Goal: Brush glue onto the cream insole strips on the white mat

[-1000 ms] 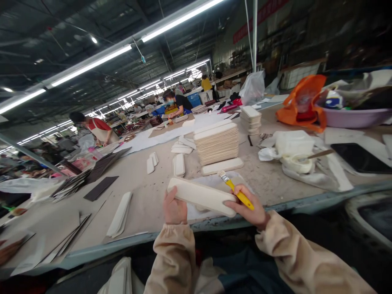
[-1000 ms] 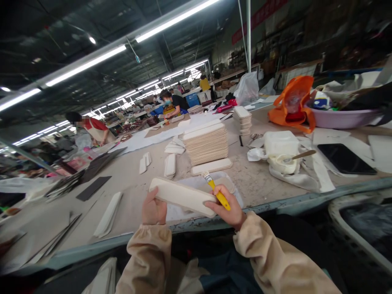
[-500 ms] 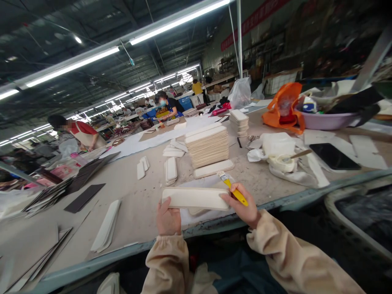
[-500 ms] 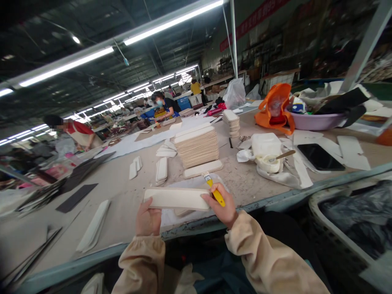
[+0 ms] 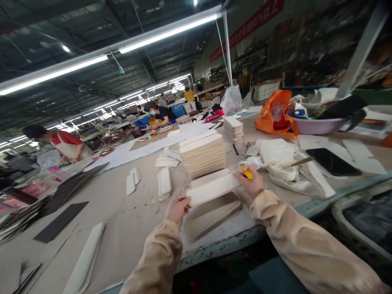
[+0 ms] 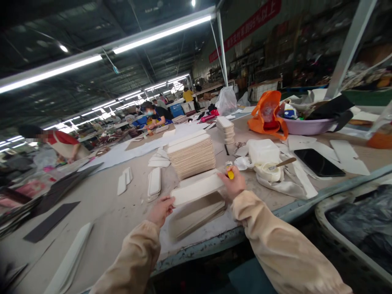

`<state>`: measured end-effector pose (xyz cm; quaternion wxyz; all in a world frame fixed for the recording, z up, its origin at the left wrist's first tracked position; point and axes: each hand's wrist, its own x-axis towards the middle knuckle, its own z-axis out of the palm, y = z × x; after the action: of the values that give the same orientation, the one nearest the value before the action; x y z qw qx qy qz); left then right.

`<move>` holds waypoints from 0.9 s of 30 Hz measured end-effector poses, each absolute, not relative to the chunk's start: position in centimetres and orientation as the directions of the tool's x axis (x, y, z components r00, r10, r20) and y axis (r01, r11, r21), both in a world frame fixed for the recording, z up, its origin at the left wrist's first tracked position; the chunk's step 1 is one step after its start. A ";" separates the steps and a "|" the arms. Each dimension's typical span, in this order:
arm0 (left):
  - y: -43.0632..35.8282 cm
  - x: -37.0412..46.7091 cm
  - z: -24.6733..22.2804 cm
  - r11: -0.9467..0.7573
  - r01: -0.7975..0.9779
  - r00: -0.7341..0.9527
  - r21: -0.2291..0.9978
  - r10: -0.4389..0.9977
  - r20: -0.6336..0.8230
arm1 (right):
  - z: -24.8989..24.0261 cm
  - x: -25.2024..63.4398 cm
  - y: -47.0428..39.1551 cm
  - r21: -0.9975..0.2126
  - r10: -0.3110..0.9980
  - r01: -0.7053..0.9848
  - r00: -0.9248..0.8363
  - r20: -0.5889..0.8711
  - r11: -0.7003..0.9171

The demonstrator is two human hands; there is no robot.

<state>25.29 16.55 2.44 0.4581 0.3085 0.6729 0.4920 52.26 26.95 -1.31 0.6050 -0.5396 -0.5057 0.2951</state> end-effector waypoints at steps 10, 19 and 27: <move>27.1 22.3 -1.8 0.434 0.295 -0.477 0.851 0.839 -0.262 | -3.6 50.0 36.1 -0.845 0.937 0.533 0.269 0.225 0.050; 29.6 21.9 -2.9 0.462 0.572 -0.502 0.677 0.851 -0.157 | -6.0 49.7 37.7 -0.691 0.967 0.723 0.183 0.175 -0.012; 23.3 21.6 -0.7 0.296 0.646 -0.409 0.703 0.913 -0.009 | -3.2 52.2 34.5 -0.665 0.918 0.722 0.110 0.382 0.190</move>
<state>21.58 23.34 -0.75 0.2102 0.5016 0.7771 0.3168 52.16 34.53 -3.15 0.4059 -0.6247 -0.6561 0.1206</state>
